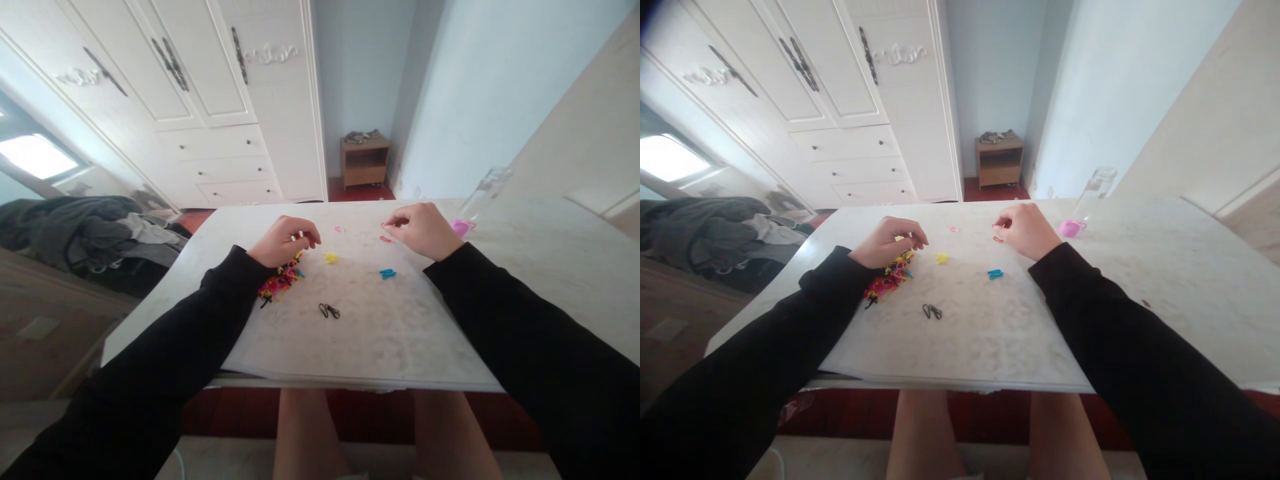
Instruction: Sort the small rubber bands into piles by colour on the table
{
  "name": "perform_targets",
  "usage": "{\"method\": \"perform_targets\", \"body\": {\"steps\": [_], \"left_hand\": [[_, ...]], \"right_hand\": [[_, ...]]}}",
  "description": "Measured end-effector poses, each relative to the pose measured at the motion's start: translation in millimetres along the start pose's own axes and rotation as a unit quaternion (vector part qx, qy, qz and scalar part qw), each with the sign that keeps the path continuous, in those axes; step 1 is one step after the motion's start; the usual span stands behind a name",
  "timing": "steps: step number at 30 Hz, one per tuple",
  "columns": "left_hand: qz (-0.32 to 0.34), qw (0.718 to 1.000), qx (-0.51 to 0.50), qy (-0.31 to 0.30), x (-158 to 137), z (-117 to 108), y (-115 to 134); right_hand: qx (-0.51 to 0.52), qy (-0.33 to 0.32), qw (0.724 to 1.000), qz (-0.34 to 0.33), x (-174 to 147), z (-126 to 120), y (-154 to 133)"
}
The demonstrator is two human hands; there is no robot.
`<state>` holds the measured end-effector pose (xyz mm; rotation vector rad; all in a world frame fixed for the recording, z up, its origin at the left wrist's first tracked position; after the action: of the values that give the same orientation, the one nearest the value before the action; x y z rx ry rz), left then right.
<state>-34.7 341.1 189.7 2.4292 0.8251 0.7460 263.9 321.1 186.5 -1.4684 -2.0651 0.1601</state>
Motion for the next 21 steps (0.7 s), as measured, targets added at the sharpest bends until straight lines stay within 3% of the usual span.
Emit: {"method": "perform_targets", "body": {"steps": [4, 10, 16, 21], "left_hand": [[-0.004, 1.0, 0.011, 0.0, -0.3, 1.8, -0.8], [-0.004, 1.0, 0.018, -0.004, 0.0, 1.2, 0.4], [-0.014, 0.999, 0.004, -0.034, -0.6, 0.2, -0.8], [-0.019, 0.998, 0.006, -0.064, -1.5, 1.2, -1.1]], "right_hand": [[0.009, -0.043, 0.999, 0.019, 1.0, 0.6, 9.5], [0.021, -0.036, 0.999, 0.021, 0.0, 3.4, 6.2], [-0.029, -0.096, 0.995, 0.002, 0.0, 7.9, 11.6], [-0.064, -0.093, 0.994, -0.011, -0.1, 9.5, 14.1]]}}
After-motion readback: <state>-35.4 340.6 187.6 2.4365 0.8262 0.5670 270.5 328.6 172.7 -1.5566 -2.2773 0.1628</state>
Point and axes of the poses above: each hand's wrist, its own x-axis towards the middle knuckle, its own z-axis out of the palm, y = z × x, the point moved 2 cm from there along x, towards the middle knuckle, and after that the axes turned 1 degree about x, right-handed, at the moved point
